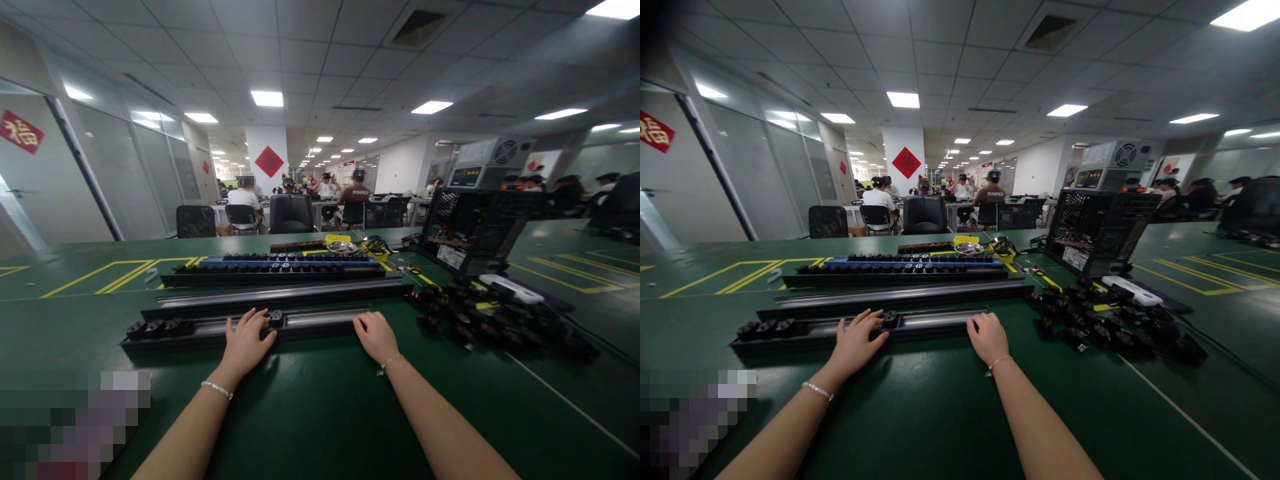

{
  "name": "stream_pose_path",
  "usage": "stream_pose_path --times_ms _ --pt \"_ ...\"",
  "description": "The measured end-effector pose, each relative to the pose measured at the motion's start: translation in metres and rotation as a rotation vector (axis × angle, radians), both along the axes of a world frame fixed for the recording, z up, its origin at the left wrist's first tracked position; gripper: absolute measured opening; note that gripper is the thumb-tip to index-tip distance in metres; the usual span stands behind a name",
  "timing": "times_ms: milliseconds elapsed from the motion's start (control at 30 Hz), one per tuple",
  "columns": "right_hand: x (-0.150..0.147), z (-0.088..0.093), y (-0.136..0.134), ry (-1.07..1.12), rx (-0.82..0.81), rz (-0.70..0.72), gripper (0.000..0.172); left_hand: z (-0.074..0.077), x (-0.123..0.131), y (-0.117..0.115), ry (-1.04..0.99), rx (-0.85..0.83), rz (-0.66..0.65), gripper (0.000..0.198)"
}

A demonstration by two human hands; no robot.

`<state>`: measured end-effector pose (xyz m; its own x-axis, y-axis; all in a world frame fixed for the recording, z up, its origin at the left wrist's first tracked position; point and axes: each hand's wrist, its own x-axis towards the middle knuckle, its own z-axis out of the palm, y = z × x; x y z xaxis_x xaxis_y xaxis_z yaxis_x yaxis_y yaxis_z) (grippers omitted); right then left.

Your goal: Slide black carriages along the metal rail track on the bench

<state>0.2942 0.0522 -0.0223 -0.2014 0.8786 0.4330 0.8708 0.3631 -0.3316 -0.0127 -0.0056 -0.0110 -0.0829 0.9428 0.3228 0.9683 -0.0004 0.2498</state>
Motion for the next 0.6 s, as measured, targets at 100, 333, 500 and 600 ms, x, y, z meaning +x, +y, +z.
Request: stream_pose_path --times_ms 100,333,500,600 --pt "-0.0001 0.0002 0.0002 -0.009 0.003 0.003 0.035 -0.0001 -0.0001 0.0005 0.006 -0.039 -0.014 0.035" --pt "0.0005 -0.0012 0.0019 -0.009 0.004 0.001 0.033 0.0034 0.0018 -0.0027 0.023 -0.063 -0.047 0.041" --pt "-0.0002 0.0006 0.0004 0.012 -0.007 0.003 0.033 0.0043 0.0053 -0.0045 0.052 -0.049 -0.075 0.043" --pt "-0.0006 0.0011 0.0000 0.016 -0.010 0.003 0.034 0.0040 0.0064 -0.0049 0.072 -0.033 -0.085 0.042"
